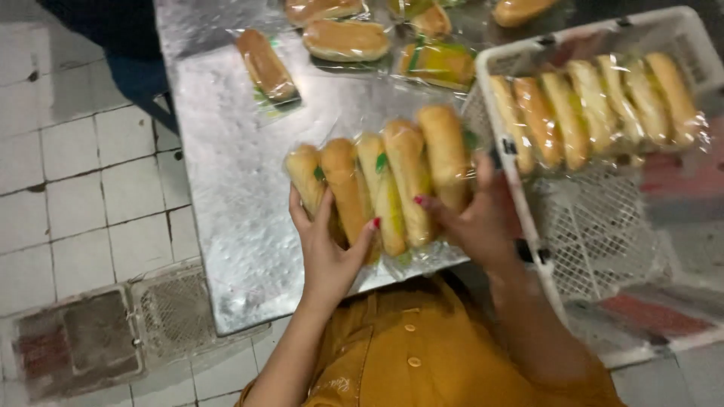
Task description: The person picks up wrapped bread rolls from a table and places them into a plastic crate, eventually filling the crate and closing it with a lid.
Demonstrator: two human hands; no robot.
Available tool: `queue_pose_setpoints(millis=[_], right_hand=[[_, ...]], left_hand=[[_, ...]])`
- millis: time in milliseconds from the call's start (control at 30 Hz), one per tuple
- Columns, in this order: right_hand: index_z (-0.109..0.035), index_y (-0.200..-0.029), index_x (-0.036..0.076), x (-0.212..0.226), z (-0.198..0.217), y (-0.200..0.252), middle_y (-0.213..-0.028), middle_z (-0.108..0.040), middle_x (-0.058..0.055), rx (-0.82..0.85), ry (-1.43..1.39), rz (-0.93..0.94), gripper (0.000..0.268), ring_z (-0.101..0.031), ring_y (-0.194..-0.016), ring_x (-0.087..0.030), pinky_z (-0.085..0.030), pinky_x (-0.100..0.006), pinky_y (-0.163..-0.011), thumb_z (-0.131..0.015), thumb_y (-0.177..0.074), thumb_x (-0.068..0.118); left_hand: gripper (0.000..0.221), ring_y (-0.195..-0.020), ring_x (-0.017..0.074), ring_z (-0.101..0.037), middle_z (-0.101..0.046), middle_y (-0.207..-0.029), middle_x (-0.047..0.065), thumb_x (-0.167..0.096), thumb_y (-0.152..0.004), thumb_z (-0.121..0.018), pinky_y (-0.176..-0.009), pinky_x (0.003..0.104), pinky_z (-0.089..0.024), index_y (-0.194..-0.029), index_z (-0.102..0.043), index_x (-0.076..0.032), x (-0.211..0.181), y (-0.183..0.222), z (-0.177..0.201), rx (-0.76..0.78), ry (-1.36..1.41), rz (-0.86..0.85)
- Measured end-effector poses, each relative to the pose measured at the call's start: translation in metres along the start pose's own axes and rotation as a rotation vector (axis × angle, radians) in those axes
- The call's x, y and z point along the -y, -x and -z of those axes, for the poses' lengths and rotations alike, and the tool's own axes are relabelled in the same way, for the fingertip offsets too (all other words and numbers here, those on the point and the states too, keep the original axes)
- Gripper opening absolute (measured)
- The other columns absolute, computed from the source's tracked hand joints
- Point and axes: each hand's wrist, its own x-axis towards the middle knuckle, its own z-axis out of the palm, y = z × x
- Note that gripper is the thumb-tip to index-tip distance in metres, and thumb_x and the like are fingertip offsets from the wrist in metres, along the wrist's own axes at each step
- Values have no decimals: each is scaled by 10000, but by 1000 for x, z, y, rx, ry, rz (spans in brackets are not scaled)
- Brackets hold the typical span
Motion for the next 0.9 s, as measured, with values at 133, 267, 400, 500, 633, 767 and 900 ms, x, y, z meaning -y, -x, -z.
queue_pose_setpoints(millis=[133, 267, 400, 500, 633, 767, 900], right_hand=[[-287, -1397, 82, 60, 104, 55, -1428, -589, -191, -149, 90, 112, 784, -646, -1269, -350, -608, -535, -977, -699, -794, 367], [-232, -1535, -26, 17, 219, 80, -1573, -407, -335, -260, 211, 333, 681, -469, -1421, -466, -459, -554, -1117, -590, -969, 98], [-252, -1561, 57, -39, 292, 78, -1483, -435, -270, -414, 434, -295, 895, -492, -1270, -442, -470, -580, -938, -731, -836, 270], [-310, -1529, 69, -62, 302, 62, -1430, -516, -194, -279, 280, -428, 790, -601, -1148, -392, -534, -527, -870, -698, -855, 207], [-273, -1563, 127, -114, 313, 26, -1577, -411, -132, -102, 265, -488, 926, -472, -1386, -334, -457, -549, -1086, -669, -754, 345], [-25, -1601, 151, -214, 328, -28, -1641, -252, -187, 380, 583, -513, 1220, -343, -1479, -390, -352, -560, -1203, -762, -676, 448], [-81, -1626, 198, -193, 333, -48, -1663, -280, -132, 494, 723, -632, 1119, -402, -1466, -380, -390, -522, -1202, -784, -773, 376]], left_hand=[[882, -1623, 501, -12, 71, -1690, 260, -294, -938, -808, -1317, 655, -152, -1612, -239, -313, -73, 15, -69, 169, 41, -278], [836, -1583, 481, 13, 75, -1662, 268, -236, -876, -775, -1282, 660, -213, -1550, -317, -48, -143, 32, -160, 486, 224, -254], [823, -1542, 458, 121, 106, -1654, 221, -265, -878, -659, -1220, 607, -71, -1565, -258, -55, -154, 56, -235, 819, 257, 97], [816, -1529, 414, 268, 47, -1699, 190, -347, -859, -637, -1184, 665, -40, -1550, -297, -79, -123, 78, -286, 838, 147, 132], [993, -1493, 484, 242, 501, -1548, 176, -265, -971, -603, -1278, 475, 4, -1599, 133, -39, -110, 78, -321, 1085, -76, 545], [734, -1462, 641, -149, -120, -1661, 316, -367, -964, -583, -999, 746, -299, -1615, -269, -242, -85, 85, -348, 1709, -1392, -396], [530, -1429, 570, -346, -287, -1610, 245, -142, -1057, -513, -1127, 588, -398, -1571, -389, -166, -80, 93, -347, 1636, -1358, -317]])
